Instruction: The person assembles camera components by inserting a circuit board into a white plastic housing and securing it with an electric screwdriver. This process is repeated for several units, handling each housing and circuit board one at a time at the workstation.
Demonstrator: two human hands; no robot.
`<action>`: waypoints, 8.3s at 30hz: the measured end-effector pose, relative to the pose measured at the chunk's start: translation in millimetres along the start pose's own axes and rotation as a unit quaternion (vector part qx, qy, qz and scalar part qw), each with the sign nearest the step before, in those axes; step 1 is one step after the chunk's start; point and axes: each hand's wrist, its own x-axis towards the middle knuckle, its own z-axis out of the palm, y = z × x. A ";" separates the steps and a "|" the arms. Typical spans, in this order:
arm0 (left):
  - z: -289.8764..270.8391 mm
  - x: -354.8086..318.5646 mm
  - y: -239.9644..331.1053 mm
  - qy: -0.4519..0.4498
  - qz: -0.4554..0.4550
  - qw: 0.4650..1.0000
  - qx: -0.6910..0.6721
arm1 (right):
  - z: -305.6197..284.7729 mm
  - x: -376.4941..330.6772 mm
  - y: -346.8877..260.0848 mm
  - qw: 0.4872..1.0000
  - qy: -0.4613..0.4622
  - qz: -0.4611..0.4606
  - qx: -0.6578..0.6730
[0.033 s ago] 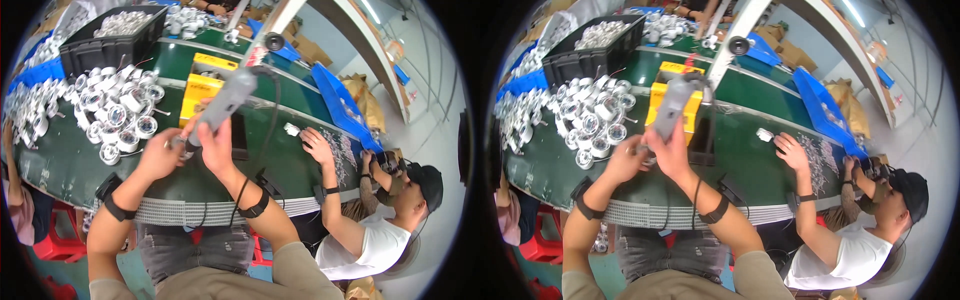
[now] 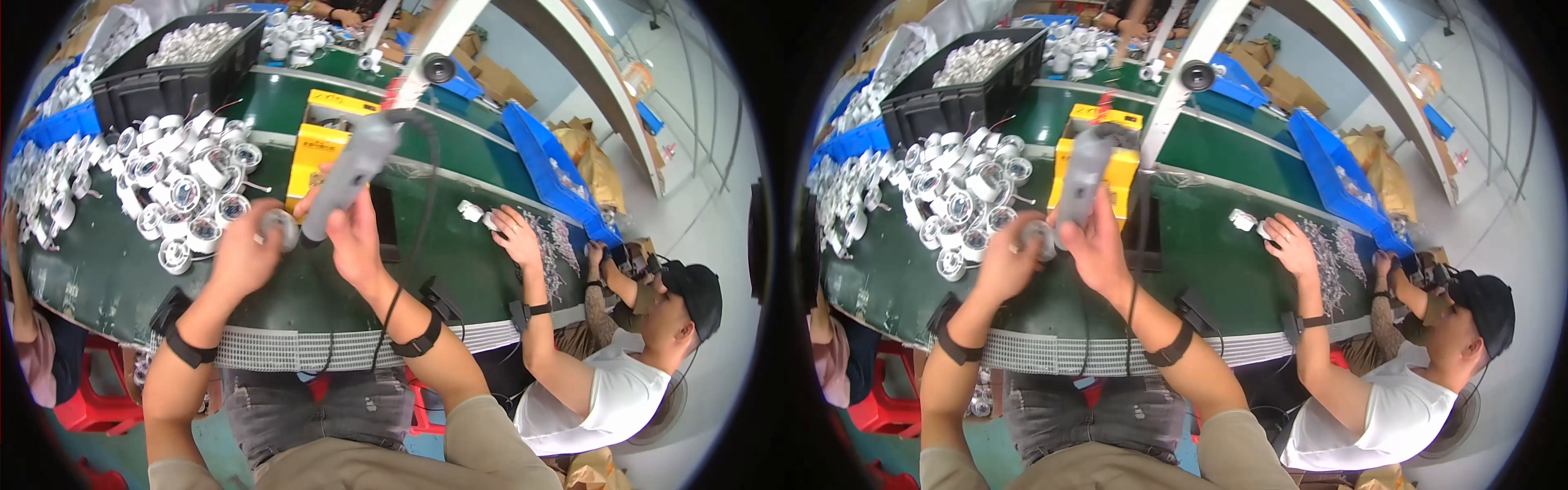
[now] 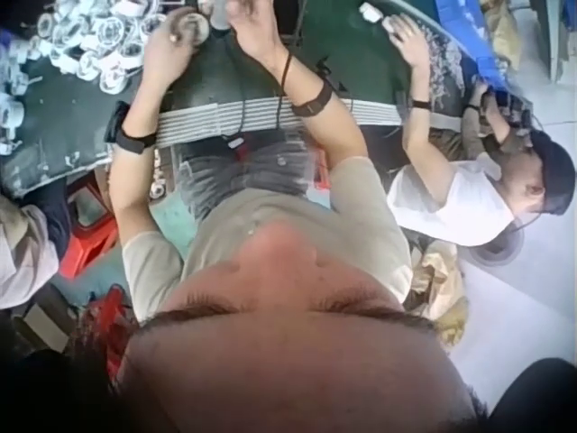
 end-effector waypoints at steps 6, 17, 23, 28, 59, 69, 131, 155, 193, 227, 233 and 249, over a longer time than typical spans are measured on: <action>-42.6 19.9 5.1 0.315 0.122 0.924 0.178 | -146.5 0.4 -36.2 0.819 0.238 0.033 -0.521; -32.1 8.8 17.1 0.118 0.122 0.984 0.045 | -250.5 -58.4 -42.9 0.520 0.125 0.178 -0.826; -16.8 -1.3 25.1 -0.155 0.105 0.980 -0.059 | -200.4 -56.4 -40.6 0.645 0.021 -0.002 -0.764; 15.5 -12.4 15.9 -0.252 0.108 0.940 -0.204 | -91.6 -54.8 -49.4 0.779 -0.038 -0.083 -0.620; 15.0 -17.7 28.2 -0.332 0.066 0.826 -0.451 | -24.2 -55.2 -51.8 0.974 0.090 0.187 -0.087; 14.1 -23.8 34.8 -0.332 0.085 0.829 -0.442 | -19.8 -60.8 -34.6 0.982 0.072 0.105 -0.137; 18.1 -1.3 19.9 -0.228 -0.239 0.881 -0.340 | 24.3 5.1 -11.7 0.980 0.196 0.007 -0.039; 21.5 -2.8 11.7 -0.220 -0.216 0.881 -0.359 | 18.1 -11.0 -9.3 0.996 0.071 0.020 -0.055; 12.7 -24.6 33.4 -0.363 0.024 0.865 -0.346 | -28.0 -55.2 -38.5 0.802 -0.053 -0.118 -0.583; -14.1 -5.3 19.3 -0.436 -0.092 0.738 -0.507 | -69.5 -51.9 -45.4 0.982 -0.091 0.107 -0.126; -19.1 -1.1 20.6 -0.400 -0.057 0.735 -0.545 | -64.9 -53.6 -49.1 0.966 -0.102 0.236 0.013; 7.7 -16.2 19.5 -0.346 0.046 0.819 -0.456 | -47.1 -57.0 -47.4 0.950 -0.031 0.310 0.032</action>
